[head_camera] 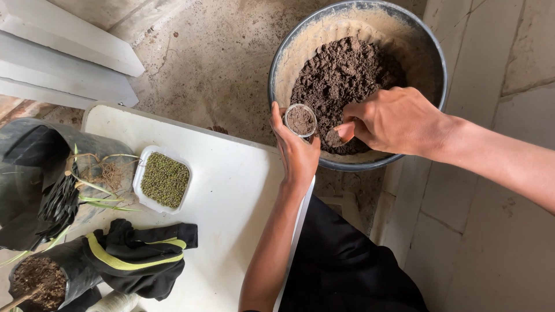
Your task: Filling a small plastic cup with soil from a bucket using a spoon
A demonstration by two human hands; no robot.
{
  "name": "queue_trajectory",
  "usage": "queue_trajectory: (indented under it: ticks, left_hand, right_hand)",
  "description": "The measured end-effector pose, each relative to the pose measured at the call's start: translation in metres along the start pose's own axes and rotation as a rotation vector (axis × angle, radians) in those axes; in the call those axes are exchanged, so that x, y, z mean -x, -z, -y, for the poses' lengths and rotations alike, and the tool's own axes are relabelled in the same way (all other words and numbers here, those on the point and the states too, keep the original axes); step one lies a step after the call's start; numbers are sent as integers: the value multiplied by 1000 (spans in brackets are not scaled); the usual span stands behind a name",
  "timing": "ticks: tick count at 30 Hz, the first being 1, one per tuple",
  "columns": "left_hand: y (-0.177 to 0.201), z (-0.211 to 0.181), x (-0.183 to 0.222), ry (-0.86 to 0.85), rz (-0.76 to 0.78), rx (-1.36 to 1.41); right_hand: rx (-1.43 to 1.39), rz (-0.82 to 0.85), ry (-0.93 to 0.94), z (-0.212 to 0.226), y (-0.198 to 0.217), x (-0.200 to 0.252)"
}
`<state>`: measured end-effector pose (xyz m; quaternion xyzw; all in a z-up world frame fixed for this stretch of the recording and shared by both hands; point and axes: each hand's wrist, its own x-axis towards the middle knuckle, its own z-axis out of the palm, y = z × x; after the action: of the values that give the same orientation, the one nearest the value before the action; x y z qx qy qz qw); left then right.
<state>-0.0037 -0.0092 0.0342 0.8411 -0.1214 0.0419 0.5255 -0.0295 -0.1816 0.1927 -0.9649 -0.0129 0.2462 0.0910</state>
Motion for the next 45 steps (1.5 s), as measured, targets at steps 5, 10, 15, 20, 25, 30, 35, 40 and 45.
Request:
queue_trajectory:
  ticks: [5,10,15,20,25,30,35,40,45]
  left_hand:
    - [-6,13,1,-41,-28,-39]
    - [-9,21,1,-23,14,158]
    - [-11,31,2,-21,50,258]
    - [-3,15,2,-117,-33,63]
    - [-5,17,2,-111,-24,17]
    - [-9,26,2,-128,-38,20]
    - [-5,18,2,-179,-65,16]
    - [-3,18,2,-195,-83,-1]
    - [-5,19,1,-200,-99,11]
  right_hand:
    - [-196,236,-113,-4,2,-5]
    - [-327,371,-168,-1,-2,-13]
    - [-408,320,-159,-5,-16,-21]
    - [-533,266,-184,-22,-36,-27]
    - [-617,179,-248,-11,-14,-17]
    - [-474,295,-187,-13,-35,-22]
    - [-501,305,-185,0,-26,-14]
    - [-530,288,-192,-4,-28,-18]
    - [-592,282,-251,-3,-30,-20]
